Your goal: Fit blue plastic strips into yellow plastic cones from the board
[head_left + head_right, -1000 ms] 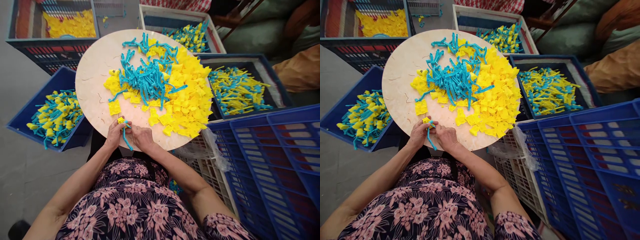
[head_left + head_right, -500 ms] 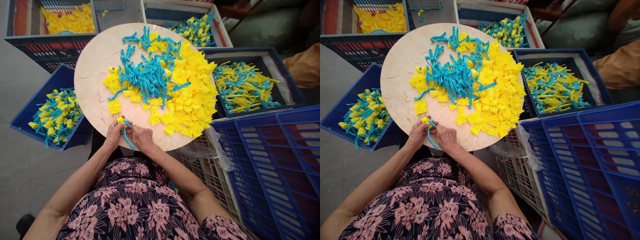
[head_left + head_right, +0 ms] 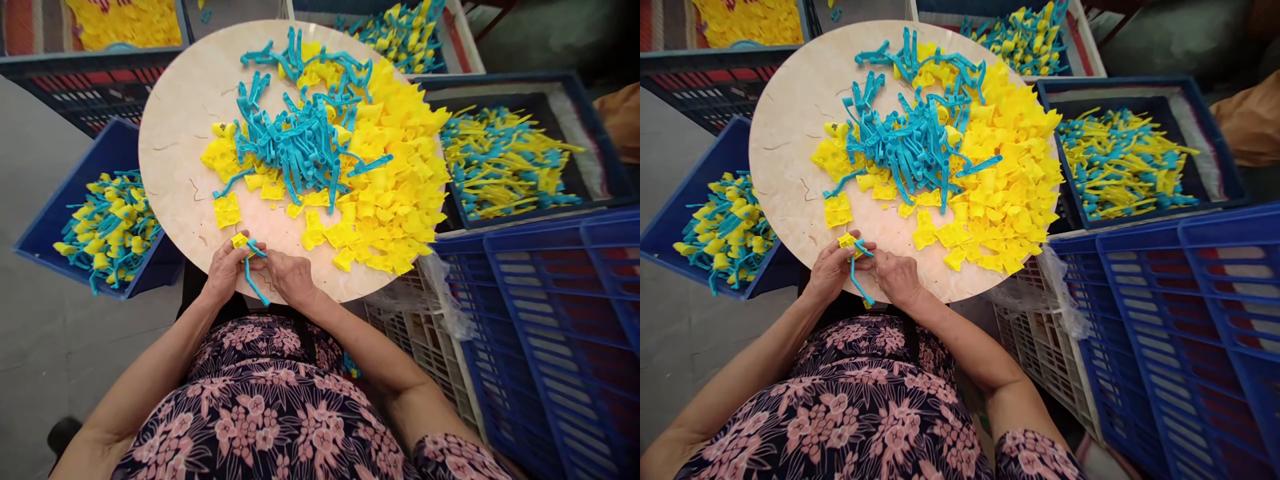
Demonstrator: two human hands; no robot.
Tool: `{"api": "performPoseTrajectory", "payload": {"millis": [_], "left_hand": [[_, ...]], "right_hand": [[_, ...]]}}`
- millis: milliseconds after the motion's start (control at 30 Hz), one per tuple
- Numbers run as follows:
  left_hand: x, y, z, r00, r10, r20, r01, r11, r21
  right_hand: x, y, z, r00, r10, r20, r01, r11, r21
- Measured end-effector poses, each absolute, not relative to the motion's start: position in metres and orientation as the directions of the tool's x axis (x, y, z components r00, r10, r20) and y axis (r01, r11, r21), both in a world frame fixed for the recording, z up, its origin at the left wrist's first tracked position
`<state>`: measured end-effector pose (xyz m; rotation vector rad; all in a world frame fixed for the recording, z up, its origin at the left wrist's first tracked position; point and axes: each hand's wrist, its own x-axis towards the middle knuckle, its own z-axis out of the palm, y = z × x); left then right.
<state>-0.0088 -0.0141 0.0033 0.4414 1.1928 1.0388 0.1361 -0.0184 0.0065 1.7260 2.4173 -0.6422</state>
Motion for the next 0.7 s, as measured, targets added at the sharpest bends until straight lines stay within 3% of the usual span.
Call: {"api": "performPoseTrajectory", "payload": {"millis": [400,700], "left_hand": [[-0.001,-0.014,0.000,-0.049,0.848,-0.528,-0.385,0.472,0.793],[-0.001,-0.010,0.003,-0.063,0.847,-0.528,-0.327,0.482,0.813]], "right_hand": [[0.126,-0.016,0.013,-0.375,0.855,-0.359,0.919,0.291,-0.265],[0.127,-0.018,0.015,-0.399,0.867,-0.299,0.905,0.320,-0.280]]}}
